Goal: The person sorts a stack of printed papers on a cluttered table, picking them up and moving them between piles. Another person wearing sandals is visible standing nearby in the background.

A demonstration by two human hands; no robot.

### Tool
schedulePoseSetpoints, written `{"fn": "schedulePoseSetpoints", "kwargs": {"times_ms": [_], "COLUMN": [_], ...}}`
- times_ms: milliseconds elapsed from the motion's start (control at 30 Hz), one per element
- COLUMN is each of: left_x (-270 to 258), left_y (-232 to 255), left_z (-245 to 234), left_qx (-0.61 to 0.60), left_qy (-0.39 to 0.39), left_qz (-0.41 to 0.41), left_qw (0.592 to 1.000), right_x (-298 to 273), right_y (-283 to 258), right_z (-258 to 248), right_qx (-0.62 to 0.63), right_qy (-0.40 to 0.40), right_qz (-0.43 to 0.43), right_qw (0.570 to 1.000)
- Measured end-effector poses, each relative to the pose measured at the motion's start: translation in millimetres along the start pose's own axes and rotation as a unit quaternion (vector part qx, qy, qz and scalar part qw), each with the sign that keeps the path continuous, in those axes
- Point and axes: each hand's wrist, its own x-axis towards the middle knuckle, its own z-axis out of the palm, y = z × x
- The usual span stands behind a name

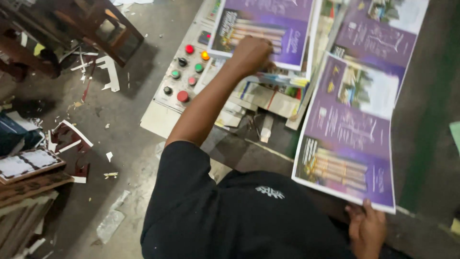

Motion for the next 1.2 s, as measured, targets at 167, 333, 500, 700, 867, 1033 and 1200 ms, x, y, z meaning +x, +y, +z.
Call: {"fn": "schedulePoseSetpoints", "kwargs": {"times_ms": [167,333,500,700,867,1033,1200], "left_x": [17,15,-8,-54,-92,-113,-113], "left_y": [-13,-4,28,53,80,80,83], "left_z": [-2,17,23,44,-26,-48,-41], "left_qx": [-0.041,-0.100,-0.072,-0.115,-0.151,-0.126,-0.160], "left_qy": [-0.070,-0.024,0.191,0.198,0.207,0.225,0.265], "left_qz": [-0.040,-0.035,-0.038,-0.033,-0.063,-0.093,-0.080], "left_qw": [0.996,0.994,0.978,0.973,0.964,0.962,0.947], "right_x": [30,131,138,-16,23,83,137], "right_y": [40,111,112,-29,-10,-14,-13], "right_z": [-45,-169,-166,66,54,73,72], "right_qx": [-0.014,0.002,-0.094,-0.031,-0.099,-0.057,-0.020], "right_qy": [-0.007,-0.090,-0.027,-0.016,0.042,-0.021,-0.042], "right_qz": [0.034,0.104,0.185,0.039,0.029,0.008,0.032], "right_qw": [0.999,0.991,0.978,0.999,0.994,0.998,0.998]}}
